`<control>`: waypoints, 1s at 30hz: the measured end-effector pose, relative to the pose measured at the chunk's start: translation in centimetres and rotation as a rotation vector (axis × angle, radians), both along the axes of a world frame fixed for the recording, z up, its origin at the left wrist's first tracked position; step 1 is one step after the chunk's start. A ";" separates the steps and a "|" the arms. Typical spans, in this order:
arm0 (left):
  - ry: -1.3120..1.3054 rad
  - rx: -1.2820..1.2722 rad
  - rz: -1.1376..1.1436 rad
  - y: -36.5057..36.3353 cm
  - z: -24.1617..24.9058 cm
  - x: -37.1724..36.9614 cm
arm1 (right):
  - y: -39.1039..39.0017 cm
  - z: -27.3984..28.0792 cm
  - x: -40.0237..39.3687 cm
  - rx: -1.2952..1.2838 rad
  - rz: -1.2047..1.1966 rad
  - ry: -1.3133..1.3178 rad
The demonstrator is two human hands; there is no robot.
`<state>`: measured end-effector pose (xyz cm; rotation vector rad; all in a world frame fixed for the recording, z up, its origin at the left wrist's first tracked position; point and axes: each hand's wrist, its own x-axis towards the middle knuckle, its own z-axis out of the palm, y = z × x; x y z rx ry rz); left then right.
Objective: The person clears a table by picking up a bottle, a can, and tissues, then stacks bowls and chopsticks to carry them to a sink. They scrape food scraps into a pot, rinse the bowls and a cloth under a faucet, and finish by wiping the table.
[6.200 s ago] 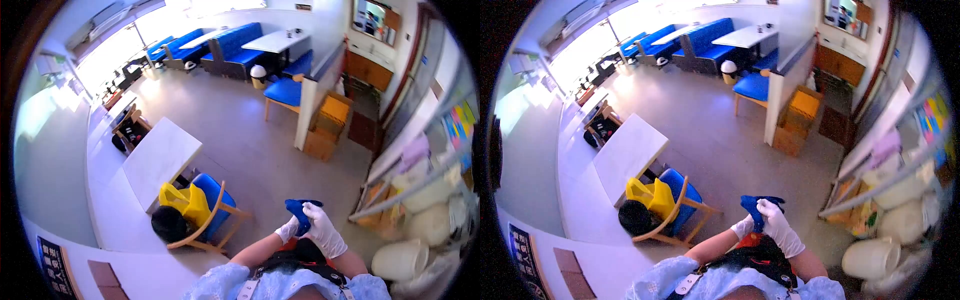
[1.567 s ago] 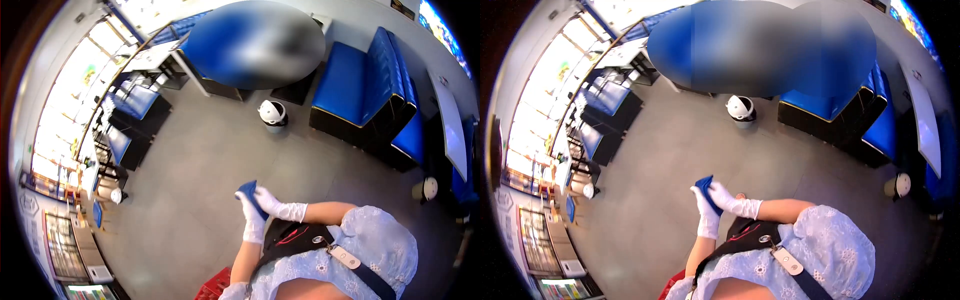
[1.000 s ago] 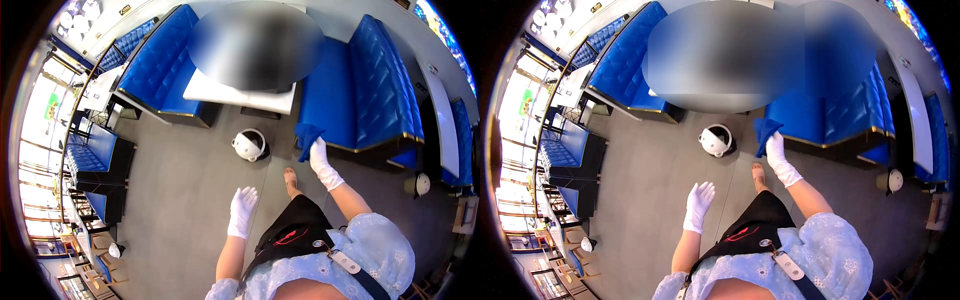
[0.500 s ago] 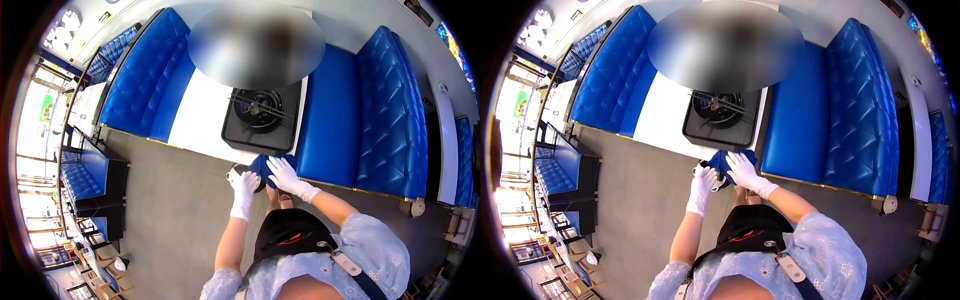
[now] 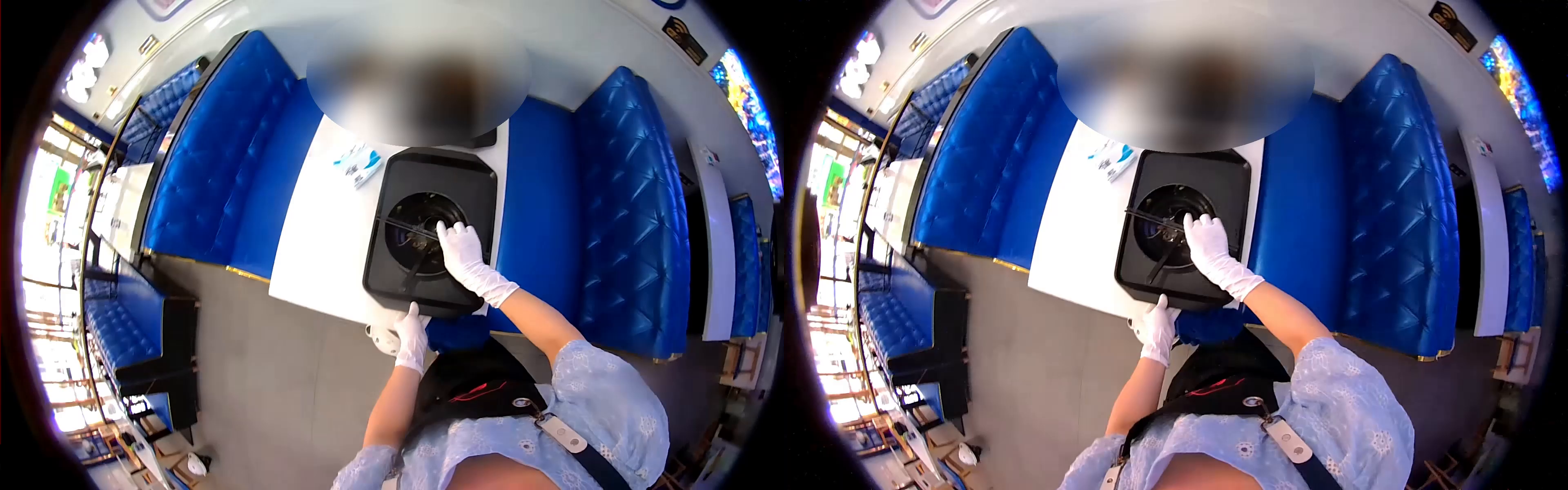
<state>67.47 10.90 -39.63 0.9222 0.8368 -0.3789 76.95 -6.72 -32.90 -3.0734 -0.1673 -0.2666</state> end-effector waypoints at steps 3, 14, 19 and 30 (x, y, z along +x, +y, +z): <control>-0.068 0.033 0.023 0.2 0.3 1.2 | -1.1 1.0 0.7 -0.025 0.035 -0.017; 0.010 0.034 0.043 1.6 -1.2 2.8 | -21.7 7.1 21.7 -0.004 0.140 -0.275; 0.032 0.101 0.039 0.6 3.1 3.9 | -29.5 7.0 37.3 -0.270 0.178 -0.144; 0.113 0.115 0.080 -0.4 4.3 5.5 | -34.0 0.8 53.5 -0.308 0.190 0.130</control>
